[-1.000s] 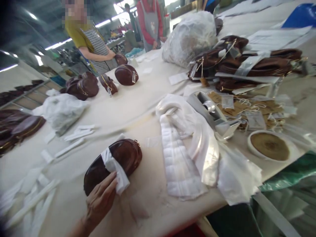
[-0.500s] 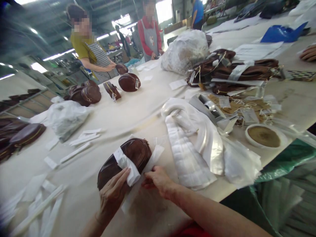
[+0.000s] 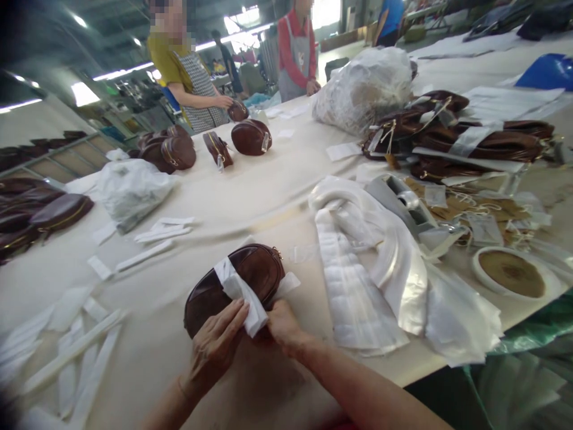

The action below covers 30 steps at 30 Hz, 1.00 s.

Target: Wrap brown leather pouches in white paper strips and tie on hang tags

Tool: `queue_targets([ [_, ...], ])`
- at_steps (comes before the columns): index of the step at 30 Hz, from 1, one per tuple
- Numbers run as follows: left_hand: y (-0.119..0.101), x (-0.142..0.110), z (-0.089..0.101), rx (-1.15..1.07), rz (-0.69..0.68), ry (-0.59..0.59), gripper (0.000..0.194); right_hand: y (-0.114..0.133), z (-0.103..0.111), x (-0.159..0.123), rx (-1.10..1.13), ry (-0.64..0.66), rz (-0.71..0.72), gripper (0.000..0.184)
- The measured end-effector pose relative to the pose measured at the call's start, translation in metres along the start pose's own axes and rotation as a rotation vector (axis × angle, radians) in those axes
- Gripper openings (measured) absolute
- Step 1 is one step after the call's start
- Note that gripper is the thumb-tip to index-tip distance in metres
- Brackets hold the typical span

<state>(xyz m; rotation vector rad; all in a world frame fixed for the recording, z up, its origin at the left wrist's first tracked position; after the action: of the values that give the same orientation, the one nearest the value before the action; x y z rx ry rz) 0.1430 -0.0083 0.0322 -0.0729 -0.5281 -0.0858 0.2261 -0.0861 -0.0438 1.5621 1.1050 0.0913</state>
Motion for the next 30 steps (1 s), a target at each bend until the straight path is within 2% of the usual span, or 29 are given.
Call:
queue_targets([
  [2,0.001,-0.005,-0.003,0.008,0.016,-0.003,0.035,0.003,0.013,-0.006,-0.139,0.034,0.011,0.016],
  [3,0.002,-0.007,-0.005,0.009,0.028,-0.001,0.036,0.008,0.022,-0.009,-0.217,0.028,0.062,0.011],
  [4,0.002,-0.008,-0.006,0.009,0.040,0.000,0.037,0.018,0.031,-0.012,-0.318,0.008,0.180,0.006],
  [6,0.002,-0.010,-0.008,0.006,0.057,-0.004,0.037,0.045,0.039,-0.022,-0.616,-0.005,0.598,0.020],
  [8,0.002,-0.011,-0.008,0.009,0.068,-0.012,0.037,0.066,0.028,-0.040,-0.969,0.066,1.104,0.035],
  [9,0.002,-0.010,-0.008,0.012,0.073,-0.016,0.036,0.068,0.020,-0.048,-1.115,0.133,1.297,0.037],
  [11,0.002,-0.009,-0.006,0.014,0.084,-0.025,0.033,0.068,0.008,-0.054,-1.267,0.257,1.495,0.036],
  [13,0.002,-0.009,-0.004,0.005,0.095,-0.032,0.031,0.068,-0.001,-0.054,-1.299,0.330,1.563,0.030],
  [18,0.004,-0.010,-0.002,-0.044,0.143,-0.069,0.027,0.061,-0.015,-0.053,-1.260,0.430,1.575,0.024],
  [24,0.001,-0.007,0.000,-0.025,0.123,-0.066,0.028,0.055,-0.009,-0.049,-1.206,0.404,1.523,0.029],
  [28,-0.004,-0.008,-0.001,0.008,0.075,-0.040,0.031,0.059,-0.004,-0.049,-1.189,0.361,1.562,0.027],
  [30,-0.006,-0.009,-0.001,0.036,0.046,-0.031,0.032,0.060,-0.004,-0.048,-1.168,0.367,1.557,0.032],
])
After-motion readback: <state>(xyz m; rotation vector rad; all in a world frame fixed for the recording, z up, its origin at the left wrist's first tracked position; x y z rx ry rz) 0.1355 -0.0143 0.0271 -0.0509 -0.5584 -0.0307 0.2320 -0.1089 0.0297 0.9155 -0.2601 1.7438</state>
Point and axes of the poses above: each hand's wrist, its own x-axis towards the middle knuckle, its own z-axis out of the back of the hand, y = z × x, the point moved 6 cm from there along x, towards the middle knuckle, and after that the axes turned 6 degrees about z, right-handed, at the moved point
